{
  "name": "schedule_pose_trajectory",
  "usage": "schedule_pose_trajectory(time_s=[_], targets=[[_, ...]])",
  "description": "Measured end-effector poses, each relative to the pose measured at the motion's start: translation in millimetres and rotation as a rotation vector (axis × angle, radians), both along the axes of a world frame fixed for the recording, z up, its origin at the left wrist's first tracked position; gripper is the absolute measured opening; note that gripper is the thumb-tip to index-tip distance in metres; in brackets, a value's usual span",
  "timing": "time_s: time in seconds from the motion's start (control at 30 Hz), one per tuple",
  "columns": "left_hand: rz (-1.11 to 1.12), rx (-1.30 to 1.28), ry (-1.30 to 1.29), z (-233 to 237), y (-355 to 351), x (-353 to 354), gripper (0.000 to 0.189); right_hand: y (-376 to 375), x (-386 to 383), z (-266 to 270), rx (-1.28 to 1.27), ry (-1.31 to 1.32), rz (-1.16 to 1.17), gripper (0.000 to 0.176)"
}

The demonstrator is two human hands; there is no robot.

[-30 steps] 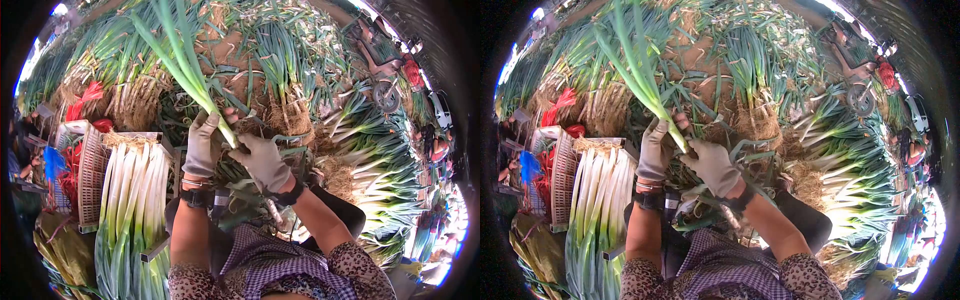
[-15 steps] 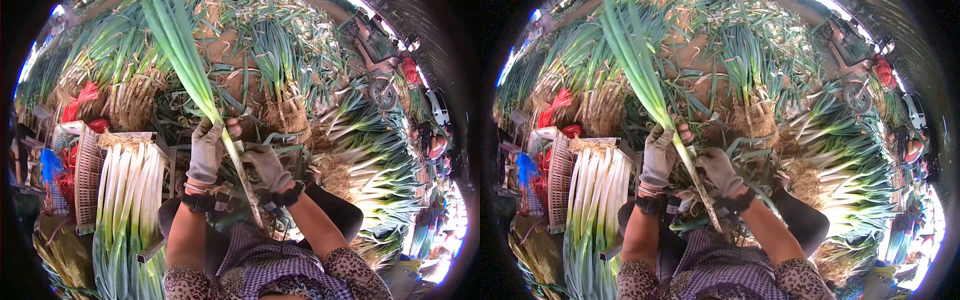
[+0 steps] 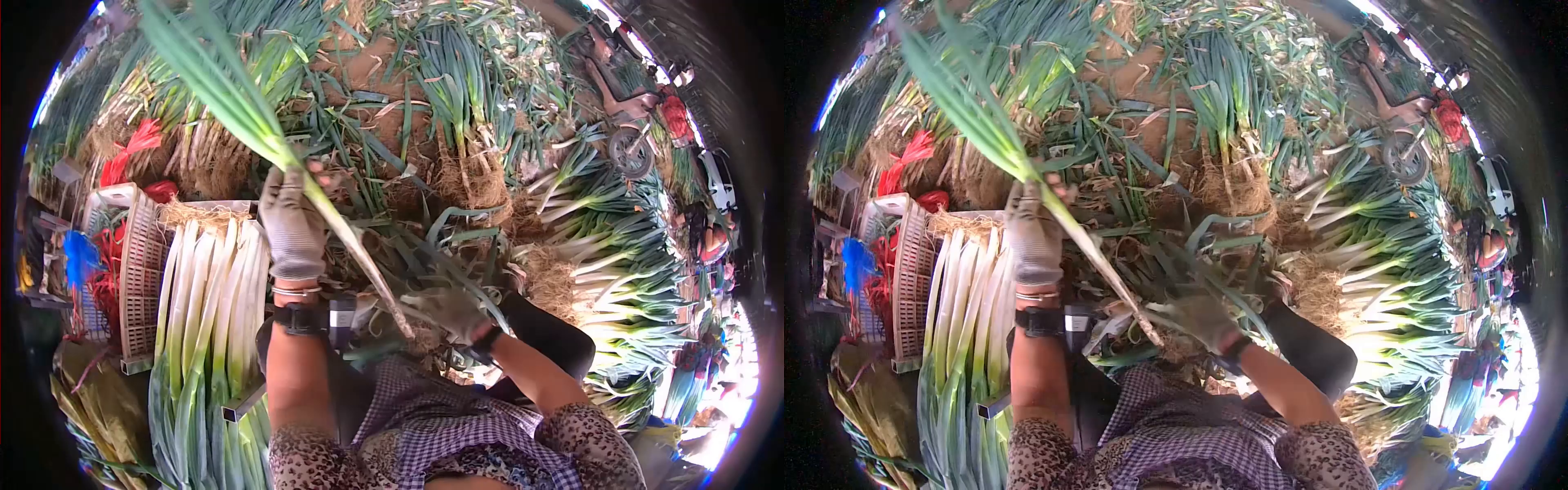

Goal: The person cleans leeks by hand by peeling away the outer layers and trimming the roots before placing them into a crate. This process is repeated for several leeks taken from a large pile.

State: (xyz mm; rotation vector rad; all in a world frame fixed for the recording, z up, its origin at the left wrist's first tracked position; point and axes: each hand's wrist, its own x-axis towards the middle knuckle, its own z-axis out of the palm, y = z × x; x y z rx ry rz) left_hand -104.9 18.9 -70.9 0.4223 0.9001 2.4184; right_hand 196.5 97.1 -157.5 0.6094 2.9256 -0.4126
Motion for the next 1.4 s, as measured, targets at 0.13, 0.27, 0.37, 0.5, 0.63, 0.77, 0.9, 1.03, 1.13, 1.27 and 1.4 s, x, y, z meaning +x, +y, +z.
schedule_pose_trajectory(time_s=[0.13,0.27,0.37,0.5,0.63,0.77,0.9,1.03,1.13,1.27,1.4], targets=[[-0.018,0.066,-0.069,-6.0,-7.1,-1.5,0.032,26.9,5.2,10.1,-0.508,0.247,-0.168,0.034],[-0.046,0.096,-0.169,-12.8,10.8,12.4,0.02,17.8,-90.9,87.9,-0.309,0.416,-0.2,0.058],[0.016,0.062,-0.231,-5.4,14.7,13.4,0.014,12.3,-130.4,81.9,-0.188,0.58,-0.167,0.051],[0.071,-0.085,-0.186,-4.2,16.5,17.4,0.012,20.0,-119.3,81.4,-0.475,0.646,-0.272,0.033],[-0.017,-0.003,-0.187,-0.3,14.0,21.3,0.009,37.9,-98.3,73.0,-0.856,0.533,-0.455,0.027],[-0.126,0.062,-0.177,-4.1,17.1,24.2,0.015,27.0,-114.8,98.2,-1.025,0.46,-0.431,0.033],[-0.141,0.124,-0.11,-13.6,13.9,10.9,0.029,26.3,-112.6,63.1,-0.722,0.337,-0.207,0.026],[-0.13,0.22,-0.131,-8.7,3.8,-5.6,0.032,39.0,-4.4,16.6,-0.329,-0.294,0.005,0.029],[-0.066,0.14,-0.121,-6.7,9.3,-2.7,0.017,65.0,-7.0,14.9,-0.713,-0.074,-0.331,0.04],[0.008,0.053,-0.186,-4.5,20.2,16.3,0.01,16.5,-93.3,101.3,-0.386,0.488,-0.228,0.042],[0.069,0.049,-0.219,0.2,22.6,14.3,0.017,19.2,-129.9,95.7,-0.155,0.617,-0.179,0.037]])
